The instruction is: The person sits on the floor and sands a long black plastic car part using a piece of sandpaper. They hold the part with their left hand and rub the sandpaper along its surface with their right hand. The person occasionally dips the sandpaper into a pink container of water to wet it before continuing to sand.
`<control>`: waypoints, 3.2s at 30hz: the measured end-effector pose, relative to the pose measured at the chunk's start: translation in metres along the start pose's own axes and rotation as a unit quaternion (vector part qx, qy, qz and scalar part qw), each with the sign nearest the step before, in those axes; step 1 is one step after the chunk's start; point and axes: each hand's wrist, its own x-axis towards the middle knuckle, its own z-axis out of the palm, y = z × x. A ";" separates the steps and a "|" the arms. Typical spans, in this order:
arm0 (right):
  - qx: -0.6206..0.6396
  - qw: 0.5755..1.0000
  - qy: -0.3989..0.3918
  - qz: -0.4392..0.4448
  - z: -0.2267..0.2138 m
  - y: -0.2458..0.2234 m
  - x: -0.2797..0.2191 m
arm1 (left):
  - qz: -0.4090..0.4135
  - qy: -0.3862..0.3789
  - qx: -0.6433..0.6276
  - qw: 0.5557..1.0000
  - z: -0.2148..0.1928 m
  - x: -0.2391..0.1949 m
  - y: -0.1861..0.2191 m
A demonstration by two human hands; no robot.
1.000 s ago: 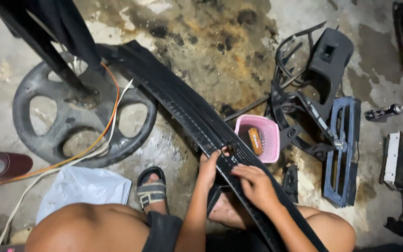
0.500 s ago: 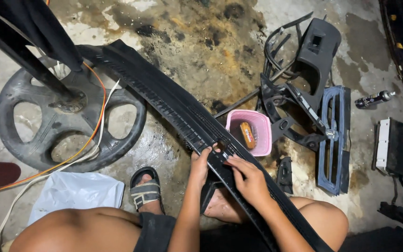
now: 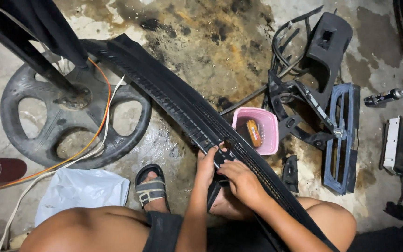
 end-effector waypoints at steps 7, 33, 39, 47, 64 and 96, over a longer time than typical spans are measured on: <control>0.017 0.999 0.027 -0.011 0.003 0.016 0.006 | -0.017 0.003 -0.004 1.000 -0.003 0.010 -0.011; 0.342 0.827 0.216 0.390 -0.061 0.114 0.031 | -0.006 -0.023 -0.020 1.000 -0.015 0.023 -0.023; 0.284 0.801 0.183 0.494 0.019 0.293 0.008 | -0.072 0.009 0.069 0.995 -0.028 0.033 -0.034; 0.203 0.835 0.037 0.510 0.043 0.321 0.034 | -0.096 0.013 0.095 0.991 -0.009 0.018 -0.012; 0.367 0.754 0.002 0.545 -0.014 0.211 0.069 | -0.041 -0.018 0.008 0.999 -0.017 0.034 -0.037; 0.057 0.994 0.081 0.040 -0.001 0.004 0.002 | -0.061 -0.004 -0.028 0.998 -0.007 0.012 -0.023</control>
